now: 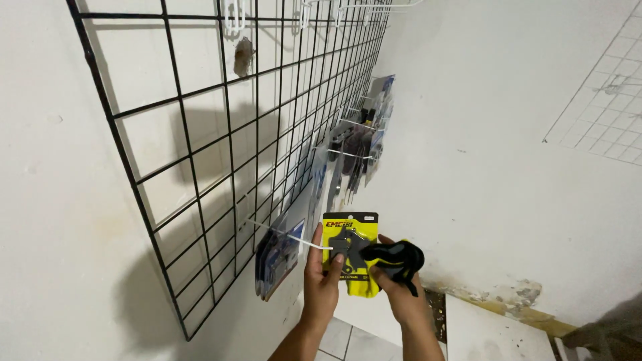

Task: The person wipes the front and back surfaces of a small yellow and black package with a yellow cloth.

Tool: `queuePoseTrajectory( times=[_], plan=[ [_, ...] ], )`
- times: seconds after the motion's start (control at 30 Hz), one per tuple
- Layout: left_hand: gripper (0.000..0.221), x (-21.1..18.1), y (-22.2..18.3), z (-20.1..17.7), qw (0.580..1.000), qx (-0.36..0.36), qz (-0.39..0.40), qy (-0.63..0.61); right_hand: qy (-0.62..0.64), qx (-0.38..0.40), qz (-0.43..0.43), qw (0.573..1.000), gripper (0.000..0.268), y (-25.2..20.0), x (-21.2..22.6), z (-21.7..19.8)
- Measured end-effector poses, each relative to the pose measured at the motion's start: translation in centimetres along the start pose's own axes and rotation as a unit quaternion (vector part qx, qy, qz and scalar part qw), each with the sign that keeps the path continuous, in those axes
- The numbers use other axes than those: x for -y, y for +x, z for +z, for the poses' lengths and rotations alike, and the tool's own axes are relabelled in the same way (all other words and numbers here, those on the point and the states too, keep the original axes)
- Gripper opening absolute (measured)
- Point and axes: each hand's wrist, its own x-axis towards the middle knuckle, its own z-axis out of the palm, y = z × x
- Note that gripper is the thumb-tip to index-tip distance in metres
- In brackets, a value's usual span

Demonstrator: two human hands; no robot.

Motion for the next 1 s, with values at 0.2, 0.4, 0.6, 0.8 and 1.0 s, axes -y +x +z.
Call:
queuePoseTrajectory(
  times=[0.2,0.4,0.6,0.8,1.0],
  plan=[
    [0.073,1.1,-0.5,-0.4,0.996,0.023,-0.011,0.086,-0.015,-0.042,0.030,0.999,0.070,1.4,-0.9,-1.1],
    [0.068,0.9,-1.0,-0.7,0.981,0.075,-0.009,0.181,0.004,0.046,-0.064,0.997,0.060,4.2,1.4,-1.7],
    [0.082,2.1,-0.8,0.0,0.985,-0.079,-0.140,-0.067,0.128,-0.042,-0.074,0.988,0.043,5.4,-1.7,0.0],
    [0.080,5.9,-0.7,0.2,0.996,-0.064,0.054,-0.011,0.197,-0.042,0.001,0.980,0.056,3.7,-2.0,1.2],
    [0.075,5.8,0.1,0.1,0.997,-0.040,-0.027,0.064,0.035,-0.024,-0.042,0.998,0.076,4.7,-1.6,-1.1]
  ],
)
